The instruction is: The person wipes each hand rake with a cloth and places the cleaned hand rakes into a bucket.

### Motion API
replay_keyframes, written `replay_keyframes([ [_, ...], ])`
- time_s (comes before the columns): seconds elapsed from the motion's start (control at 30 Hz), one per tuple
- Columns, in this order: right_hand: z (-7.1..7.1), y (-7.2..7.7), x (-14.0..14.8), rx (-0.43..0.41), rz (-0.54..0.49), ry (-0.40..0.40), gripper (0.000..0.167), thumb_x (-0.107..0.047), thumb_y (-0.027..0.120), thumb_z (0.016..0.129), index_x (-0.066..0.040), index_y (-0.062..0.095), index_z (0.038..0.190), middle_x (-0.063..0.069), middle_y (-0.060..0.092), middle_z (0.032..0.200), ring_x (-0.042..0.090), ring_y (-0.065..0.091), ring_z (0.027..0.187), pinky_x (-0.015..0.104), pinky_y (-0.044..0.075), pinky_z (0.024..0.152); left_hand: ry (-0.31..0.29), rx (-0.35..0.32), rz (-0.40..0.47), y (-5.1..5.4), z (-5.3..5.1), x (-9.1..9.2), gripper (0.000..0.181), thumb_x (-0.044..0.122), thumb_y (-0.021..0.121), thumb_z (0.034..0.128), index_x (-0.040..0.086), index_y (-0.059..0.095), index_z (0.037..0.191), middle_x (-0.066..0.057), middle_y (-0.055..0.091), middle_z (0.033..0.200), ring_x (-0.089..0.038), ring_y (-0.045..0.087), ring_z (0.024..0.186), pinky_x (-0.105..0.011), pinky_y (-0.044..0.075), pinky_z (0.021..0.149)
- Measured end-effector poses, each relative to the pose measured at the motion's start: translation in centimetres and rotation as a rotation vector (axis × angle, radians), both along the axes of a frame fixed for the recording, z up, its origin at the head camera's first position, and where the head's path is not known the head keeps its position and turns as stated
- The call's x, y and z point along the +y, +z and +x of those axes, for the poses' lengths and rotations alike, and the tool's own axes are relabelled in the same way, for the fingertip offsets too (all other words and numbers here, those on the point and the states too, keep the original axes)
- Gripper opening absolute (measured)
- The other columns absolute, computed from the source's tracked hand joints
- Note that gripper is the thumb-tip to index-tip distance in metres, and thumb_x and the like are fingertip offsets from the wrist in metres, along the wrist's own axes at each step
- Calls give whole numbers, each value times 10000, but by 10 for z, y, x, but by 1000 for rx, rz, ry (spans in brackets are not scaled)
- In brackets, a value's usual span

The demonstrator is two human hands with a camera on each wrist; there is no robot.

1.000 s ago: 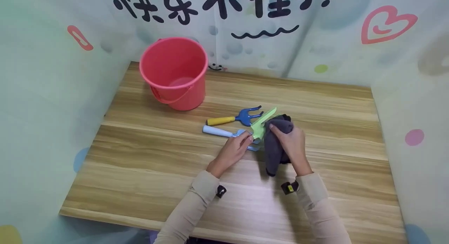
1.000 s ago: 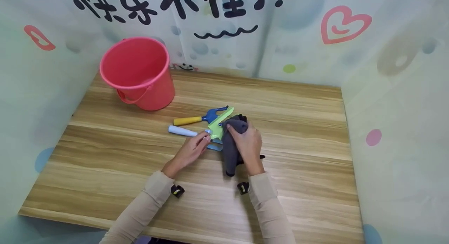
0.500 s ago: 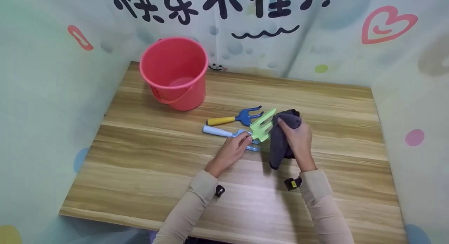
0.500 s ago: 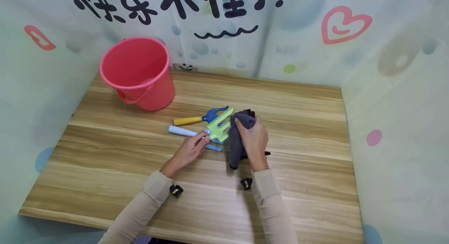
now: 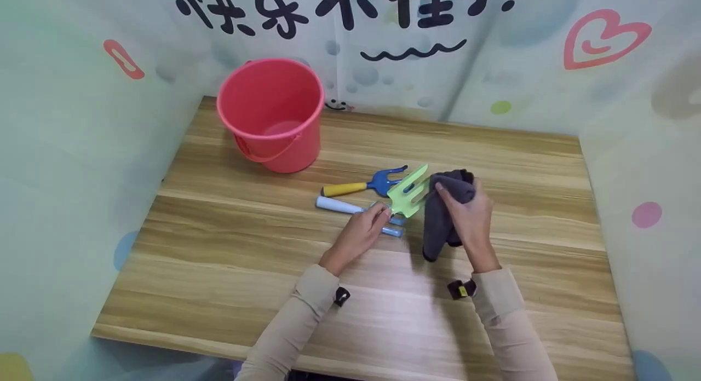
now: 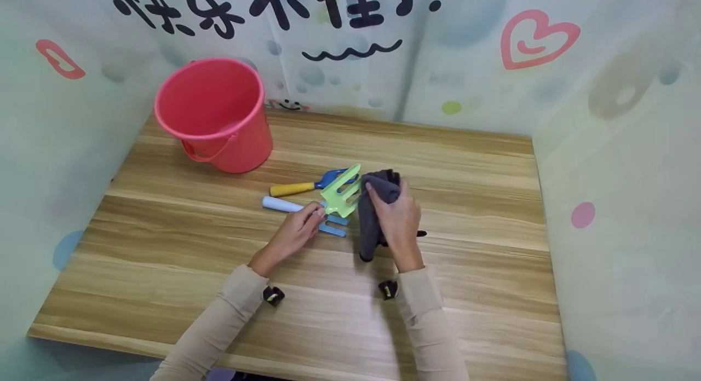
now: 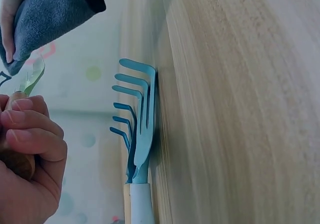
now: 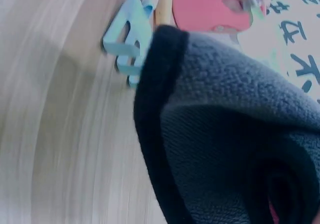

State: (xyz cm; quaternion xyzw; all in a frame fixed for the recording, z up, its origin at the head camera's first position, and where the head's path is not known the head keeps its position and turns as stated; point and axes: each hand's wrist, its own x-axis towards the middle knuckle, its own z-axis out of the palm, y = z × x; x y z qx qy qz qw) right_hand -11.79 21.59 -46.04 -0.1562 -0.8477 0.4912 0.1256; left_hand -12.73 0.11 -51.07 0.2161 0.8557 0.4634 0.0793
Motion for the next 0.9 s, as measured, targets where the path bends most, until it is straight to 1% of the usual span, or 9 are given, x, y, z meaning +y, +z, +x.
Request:
replay_keyframes([
  [0.1,4,-1,-6,-51,41,140,572,-443,729,768,-41,546,1131,178,633,1007,284,597,884,378,476,745,2,-6,12,0,0,1,263,290,354,1017,104,526,949,27,478,754,-118,472,717,-243,393,649],
  [0.23,8,-4,-16,-131,161,322,678,-497,701,774,-22,523,1224,210,634,1037,322,609,920,440,487,774,0,-28,35,1,-1,4,269,294,347,1019,103,528,964,38,466,754,-108,467,723,-241,386,657],
  [0.33,9,-7,-21,-155,248,378,762,-532,679,778,13,489,1276,261,623,1066,371,614,952,478,488,794,-19,-56,74,1,-2,6,279,288,342,1022,91,522,943,44,449,708,-94,447,662,-219,362,616],
  [0.4,9,-9,-24,-165,302,366,787,-556,668,774,25,483,1273,282,620,1061,397,614,956,494,487,791,-35,-78,105,1,-2,7,282,282,345,1023,80,514,921,46,434,677,-84,429,618,-203,346,585],
  [0.47,8,-10,-24,-173,346,328,794,-576,665,765,17,484,1261,294,620,1048,420,614,944,507,486,775,-47,-102,133,1,-1,7,288,285,350,1022,70,506,912,46,423,655,-77,413,587,-196,333,564],
  [0.57,7,-12,-23,-194,392,271,776,-617,661,740,-11,506,1200,285,631,992,431,619,896,512,482,740,-55,-115,147,0,-1,7,289,292,358,1019,67,504,913,47,419,659,-72,409,586,-194,332,565],
  [0.63,6,-13,-21,-205,408,245,795,-641,652,730,-11,510,1194,291,630,987,443,612,897,519,478,747,-59,-116,151,0,-1,7,287,292,360,1019,64,505,922,45,419,665,-74,412,593,-195,333,571],
  [0.77,5,-13,-19,-203,416,202,795,-650,648,725,-3,528,1171,297,631,974,448,612,882,519,479,745,-65,-89,151,0,-1,7,277,281,370,1017,68,508,909,48,427,674,-73,431,597,-189,346,577],
  [0.9,5,-13,-19,-204,413,168,745,-610,651,745,7,535,1146,285,636,982,431,617,867,508,480,735,-63,-44,128,0,-1,7,257,267,379,1015,84,513,895,57,444,675,-66,448,611,-187,355,589],
])
